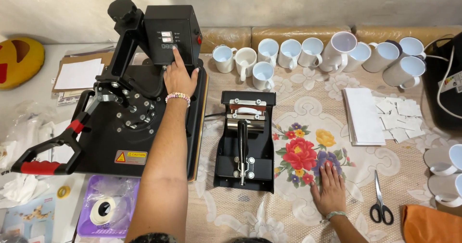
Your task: The person wraps a brown paper sleeve around a white mug, then places the mug into a mug press machine. They secure the mug in the press and operate the handle to clamp it in place. The person uses an orange cloth to hold the handle while operating the press.
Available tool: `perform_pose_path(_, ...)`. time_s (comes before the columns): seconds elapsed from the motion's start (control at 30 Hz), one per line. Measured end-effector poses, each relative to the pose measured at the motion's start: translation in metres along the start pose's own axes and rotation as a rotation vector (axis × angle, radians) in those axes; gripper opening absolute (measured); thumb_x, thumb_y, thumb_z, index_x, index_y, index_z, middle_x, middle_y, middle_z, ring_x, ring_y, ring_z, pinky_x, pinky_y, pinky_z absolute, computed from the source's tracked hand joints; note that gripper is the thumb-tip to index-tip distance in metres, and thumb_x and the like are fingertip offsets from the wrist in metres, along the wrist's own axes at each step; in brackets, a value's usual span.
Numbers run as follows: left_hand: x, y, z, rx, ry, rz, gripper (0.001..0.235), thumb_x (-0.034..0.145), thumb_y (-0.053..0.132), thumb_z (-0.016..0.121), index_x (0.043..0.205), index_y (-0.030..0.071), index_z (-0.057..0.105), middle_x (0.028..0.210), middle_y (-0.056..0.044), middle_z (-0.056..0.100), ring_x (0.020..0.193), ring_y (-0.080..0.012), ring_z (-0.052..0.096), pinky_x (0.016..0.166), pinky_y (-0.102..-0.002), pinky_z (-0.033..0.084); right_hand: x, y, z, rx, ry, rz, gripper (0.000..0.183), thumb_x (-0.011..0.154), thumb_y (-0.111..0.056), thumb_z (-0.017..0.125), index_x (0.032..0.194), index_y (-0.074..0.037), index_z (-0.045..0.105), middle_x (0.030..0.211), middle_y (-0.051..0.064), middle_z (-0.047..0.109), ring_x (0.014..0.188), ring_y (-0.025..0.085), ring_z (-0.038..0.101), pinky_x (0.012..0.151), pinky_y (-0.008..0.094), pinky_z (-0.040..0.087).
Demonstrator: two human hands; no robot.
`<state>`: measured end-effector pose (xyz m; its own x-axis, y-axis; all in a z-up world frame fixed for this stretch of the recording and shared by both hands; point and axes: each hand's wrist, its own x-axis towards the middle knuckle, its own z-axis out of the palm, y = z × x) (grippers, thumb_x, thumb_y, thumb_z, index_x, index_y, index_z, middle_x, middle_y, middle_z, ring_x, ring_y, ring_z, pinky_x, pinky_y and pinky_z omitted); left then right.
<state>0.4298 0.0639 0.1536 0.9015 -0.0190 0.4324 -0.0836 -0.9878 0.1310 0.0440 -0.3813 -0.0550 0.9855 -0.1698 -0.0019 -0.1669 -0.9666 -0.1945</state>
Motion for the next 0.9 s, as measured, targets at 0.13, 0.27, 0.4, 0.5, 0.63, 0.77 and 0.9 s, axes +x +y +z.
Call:
perform_pose_path(0.13, 0.012, -0.001, 0.001, -0.002, -0.026, -0.011, 0.100, 0.096, 0.049, 0.069, 0.159, 0.002, 0.007, 0.099, -0.016, 0.067, 0.096, -0.0352, 0.060, 0.085, -0.049, 0.050, 0.001, 0.001, 0.002, -0.013, 0.006, -0.001, 0.077, 0.094, -0.058, 0.029, 0.158, -0.015, 0.026, 0.168, 0.003, 0.021, 0.156, 0.022, 0.016, 0.125, 0.043, 0.011)
perform_pose_path(0.27, 0.015, -0.006, 0.005, 0.031, -0.023, -0.010, 0.092, 0.096, 0.057, 0.063, 0.156, -0.001, 0.026, 0.102, -0.014, 0.068, 0.100, -0.0340, 0.058, 0.086, -0.050, 0.049, 0.001, -0.001, -0.001, -0.003, 0.011, -0.002, 0.076, 0.095, -0.057, 0.029, 0.157, -0.014, 0.028, 0.168, 0.004, 0.023, 0.155, 0.023, 0.018, 0.126, 0.043, 0.012)
perform_pose_path(0.4, 0.009, 0.002, -0.009, -0.094, -0.005, -0.054, 0.090, 0.095, 0.053, 0.064, 0.156, 0.002, 0.022, 0.103, -0.018, 0.071, 0.102, -0.0388, 0.059, 0.091, -0.053, 0.047, -0.001, -0.001, -0.003, 0.017, 0.026, -0.005, 0.076, 0.094, -0.056, 0.031, 0.157, -0.014, 0.030, 0.168, 0.004, 0.024, 0.155, 0.023, 0.019, 0.126, 0.043, 0.012)
perform_pose_path(0.5, -0.021, 0.030, -0.050, -0.347, 0.162, -0.134, 0.072, 0.096, 0.028, 0.071, 0.152, 0.003, 0.033, 0.073, 0.000, 0.063, 0.081, -0.0248, 0.061, 0.078, -0.044, 0.052, -0.001, 0.001, 0.000, 0.036, 0.038, -0.003, 0.074, 0.094, -0.055, 0.034, 0.156, -0.015, 0.032, 0.168, 0.004, 0.025, 0.155, 0.023, 0.019, 0.126, 0.043, 0.012)
perform_pose_path(0.63, -0.118, 0.066, -0.093, -0.580, 0.440, 0.086, 0.048, 0.103, 0.019, 0.059, 0.146, 0.005, 0.046, 0.089, -0.004, 0.065, 0.092, -0.0282, 0.063, 0.091, -0.044, 0.050, 0.000, 0.000, 0.002, 0.020, 0.019, 0.012, 0.076, 0.095, -0.057, 0.032, 0.156, -0.013, 0.030, 0.167, 0.005, 0.024, 0.156, 0.023, 0.018, 0.126, 0.043, 0.012)
perform_pose_path(0.77, -0.233, 0.085, -0.085, -0.610, 0.393, 0.290, 0.024, 0.094, 0.006, 0.060, 0.115, -0.001, 0.069, 0.105, -0.014, 0.069, 0.098, -0.0319, 0.065, 0.089, -0.042, 0.053, 0.000, -0.001, 0.013, -0.006, 0.169, -0.019, 0.071, 0.092, -0.057, 0.041, 0.152, -0.018, 0.040, 0.164, 0.004, 0.033, 0.153, 0.023, 0.027, 0.124, 0.042, 0.019)
perform_pose_path(0.9, -0.290, 0.095, -0.067, -0.643, 0.187, 0.284, 0.032, 0.084, 0.011, 0.070, 0.116, 0.007, 0.071, 0.097, -0.005, 0.071, 0.102, -0.0288, 0.067, 0.093, -0.043, 0.052, 0.000, -0.001, 0.020, -0.011, 0.330, -0.044, 0.068, 0.089, -0.057, 0.051, 0.147, -0.021, 0.049, 0.161, 0.002, 0.042, 0.150, 0.023, 0.036, 0.122, 0.042, 0.026)
